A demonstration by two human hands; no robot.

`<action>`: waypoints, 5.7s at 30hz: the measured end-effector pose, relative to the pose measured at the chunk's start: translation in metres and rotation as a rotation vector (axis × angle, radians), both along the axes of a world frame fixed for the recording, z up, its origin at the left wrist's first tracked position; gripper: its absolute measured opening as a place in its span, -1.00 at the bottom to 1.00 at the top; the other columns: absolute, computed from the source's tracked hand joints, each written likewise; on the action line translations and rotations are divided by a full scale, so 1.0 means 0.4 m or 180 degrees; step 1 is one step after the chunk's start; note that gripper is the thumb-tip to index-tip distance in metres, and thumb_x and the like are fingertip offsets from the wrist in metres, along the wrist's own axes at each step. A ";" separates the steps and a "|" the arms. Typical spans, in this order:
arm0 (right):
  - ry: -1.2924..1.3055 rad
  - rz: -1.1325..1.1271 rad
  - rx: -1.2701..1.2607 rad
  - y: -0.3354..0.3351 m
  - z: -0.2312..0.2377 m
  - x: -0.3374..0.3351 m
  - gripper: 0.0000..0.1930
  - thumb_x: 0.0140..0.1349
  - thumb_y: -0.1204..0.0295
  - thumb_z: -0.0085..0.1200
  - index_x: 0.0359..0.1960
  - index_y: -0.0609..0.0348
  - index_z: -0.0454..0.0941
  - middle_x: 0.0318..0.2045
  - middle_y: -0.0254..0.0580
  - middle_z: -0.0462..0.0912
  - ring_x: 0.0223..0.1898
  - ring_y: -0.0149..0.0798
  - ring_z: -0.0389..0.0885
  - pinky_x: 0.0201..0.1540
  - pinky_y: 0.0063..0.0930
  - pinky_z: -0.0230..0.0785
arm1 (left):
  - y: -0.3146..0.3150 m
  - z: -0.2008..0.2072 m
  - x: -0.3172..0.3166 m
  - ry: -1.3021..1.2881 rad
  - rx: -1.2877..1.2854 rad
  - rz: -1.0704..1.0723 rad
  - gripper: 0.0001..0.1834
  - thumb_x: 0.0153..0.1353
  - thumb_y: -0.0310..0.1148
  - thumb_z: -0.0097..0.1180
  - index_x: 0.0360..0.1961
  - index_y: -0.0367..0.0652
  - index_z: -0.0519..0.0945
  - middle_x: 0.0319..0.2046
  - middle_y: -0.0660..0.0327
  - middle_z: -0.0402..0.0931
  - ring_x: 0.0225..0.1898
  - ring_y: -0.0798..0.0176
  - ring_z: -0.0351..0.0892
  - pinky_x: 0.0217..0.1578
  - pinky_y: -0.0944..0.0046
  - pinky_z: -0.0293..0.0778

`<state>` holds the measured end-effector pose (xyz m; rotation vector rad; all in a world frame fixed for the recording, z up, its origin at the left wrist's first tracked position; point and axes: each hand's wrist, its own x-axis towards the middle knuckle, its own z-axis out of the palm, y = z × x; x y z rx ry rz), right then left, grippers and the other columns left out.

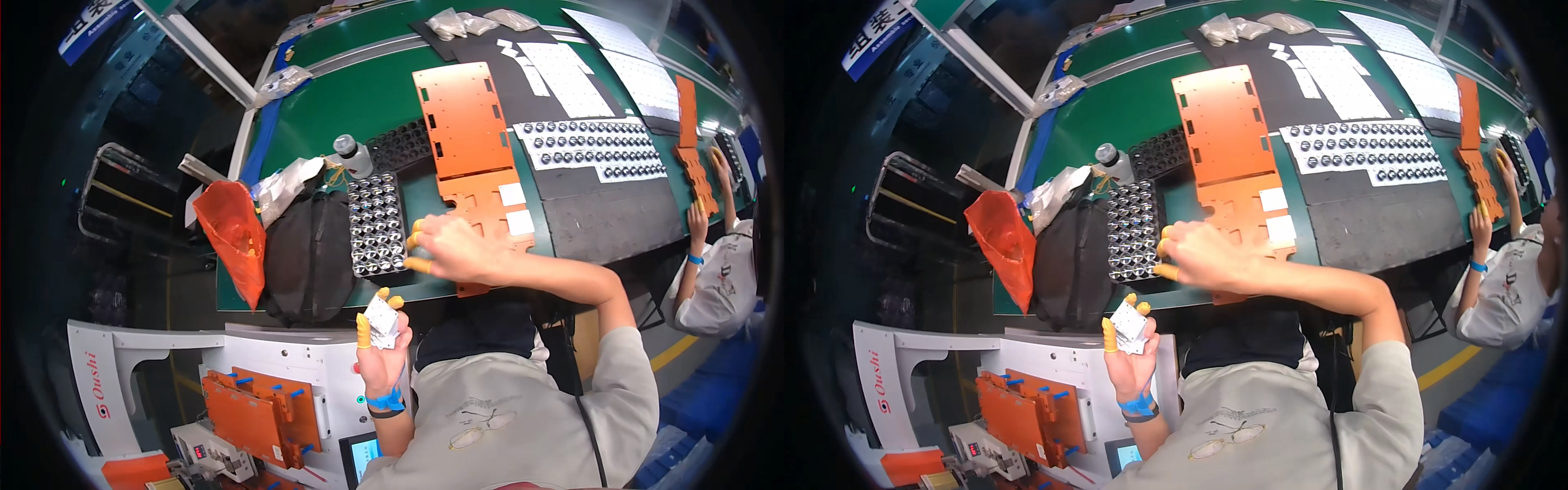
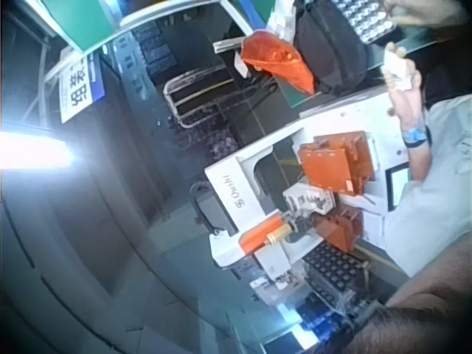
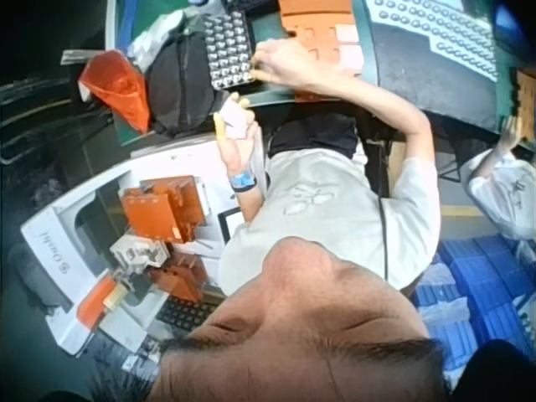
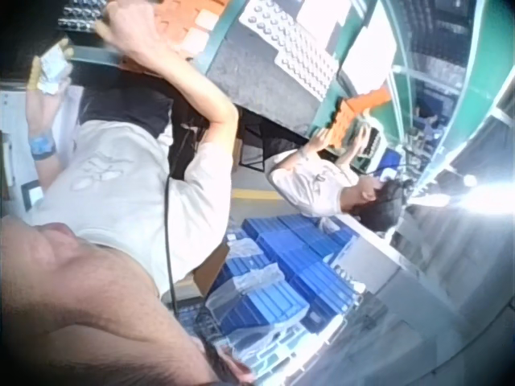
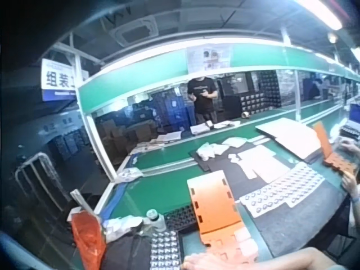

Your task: The person assembles small electronic components on a green workbench. They pick up small white square parts, place them into orange trays, and wipe them with a white cloth. The person also handles a white bottle and places orange trays into a machine.

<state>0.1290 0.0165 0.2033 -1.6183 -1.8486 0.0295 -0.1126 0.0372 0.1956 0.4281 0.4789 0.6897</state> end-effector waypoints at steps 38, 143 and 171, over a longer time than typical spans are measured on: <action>0.2549 0.0651 -0.0325 -0.181 0.125 -0.081 -0.66 0.18 0.51 0.26 0.01 0.30 0.61 -0.52 -0.32 0.58 -0.55 -0.50 0.48 -0.46 -0.58 0.35 | -0.034 0.026 0.093 0.0397 0.2052 0.0343 -0.21 0.15 -0.11 0.42 0.26 -0.40 0.41 0.13 0.00 0.53 0.12 0.15 0.57 0.20 0.14 0.45; 0.2080 -0.2071 -0.1160 -0.391 0.102 0.282 -0.69 0.26 0.22 0.21 -0.33 0.30 0.67 -0.58 -0.21 0.61 -0.56 -0.36 0.56 -0.47 -0.40 0.35 | -0.052 -0.208 0.230 0.1044 0.0898 -0.0236 -0.63 0.51 -0.30 -0.11 0.27 -0.12 0.34 -0.38 0.35 0.35 -0.47 0.52 0.25 -0.50 0.47 0.20; 0.0182 0.0754 -0.0179 -0.112 0.032 0.001 -0.47 -0.02 0.16 0.40 -0.09 0.27 0.60 -0.29 -0.13 0.63 -0.24 -0.07 0.59 -0.18 -0.23 0.45 | -0.018 -0.113 0.129 -0.0644 -0.0414 -0.1328 -0.53 0.51 -0.12 -0.22 0.25 -0.22 0.37 0.13 0.09 0.48 0.13 0.14 0.49 0.12 0.05 0.43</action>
